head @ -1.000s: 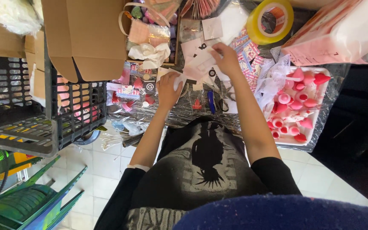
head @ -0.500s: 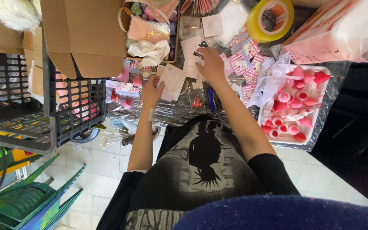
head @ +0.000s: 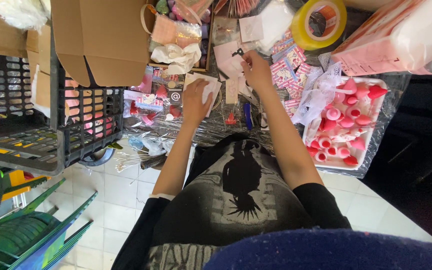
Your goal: The person prepares decorative elements by handling small pink and white objects, placing items in small plastic bags, and using scissors to cut a piece of white lace.
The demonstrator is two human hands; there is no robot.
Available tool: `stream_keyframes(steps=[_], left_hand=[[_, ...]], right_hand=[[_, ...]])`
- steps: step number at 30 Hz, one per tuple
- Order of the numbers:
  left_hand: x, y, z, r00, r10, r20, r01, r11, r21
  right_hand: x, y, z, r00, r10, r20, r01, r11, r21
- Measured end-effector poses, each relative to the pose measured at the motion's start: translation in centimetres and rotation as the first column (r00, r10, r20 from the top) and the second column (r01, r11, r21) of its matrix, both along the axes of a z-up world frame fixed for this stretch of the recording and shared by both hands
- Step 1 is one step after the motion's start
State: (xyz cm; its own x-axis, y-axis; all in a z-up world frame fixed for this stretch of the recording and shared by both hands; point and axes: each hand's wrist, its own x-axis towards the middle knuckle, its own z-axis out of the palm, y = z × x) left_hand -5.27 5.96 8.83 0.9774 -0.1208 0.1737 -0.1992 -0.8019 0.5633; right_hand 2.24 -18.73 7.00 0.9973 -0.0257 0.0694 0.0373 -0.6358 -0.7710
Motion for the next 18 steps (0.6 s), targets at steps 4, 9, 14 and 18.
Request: stream_keyframes(steps=[4,9,14,18], left_hand=[[1.1,-1.9,0.6,0.990,-0.125,0.064,0.137,0.959,-0.247],[1.4,-0.2,-3.7,0.935,0.040,-0.353,-0.185,0.903,-0.388],[0.2,4.6,-5.6,0.920,0.110,-0.376,-0.238,0.919,-0.315],[-0.6,5.0,-2.8,0.918,0.247,-0.311,-0.207,0.966,0.155]], right_hand=[[0.6,-0.8,0.4,0.978,0.108,-0.181,-0.075,0.981,0.176],[1.5,-0.6,0.2,0.812,0.451,-0.370,-0.216,0.821,0.528],[1.5,-0.8,0.8,0.974,0.076,-0.215,-0.056,0.994,0.097],[1.2,-0.5,-1.4,0.990,0.050,-0.131,-0.091,0.940,-0.329]])
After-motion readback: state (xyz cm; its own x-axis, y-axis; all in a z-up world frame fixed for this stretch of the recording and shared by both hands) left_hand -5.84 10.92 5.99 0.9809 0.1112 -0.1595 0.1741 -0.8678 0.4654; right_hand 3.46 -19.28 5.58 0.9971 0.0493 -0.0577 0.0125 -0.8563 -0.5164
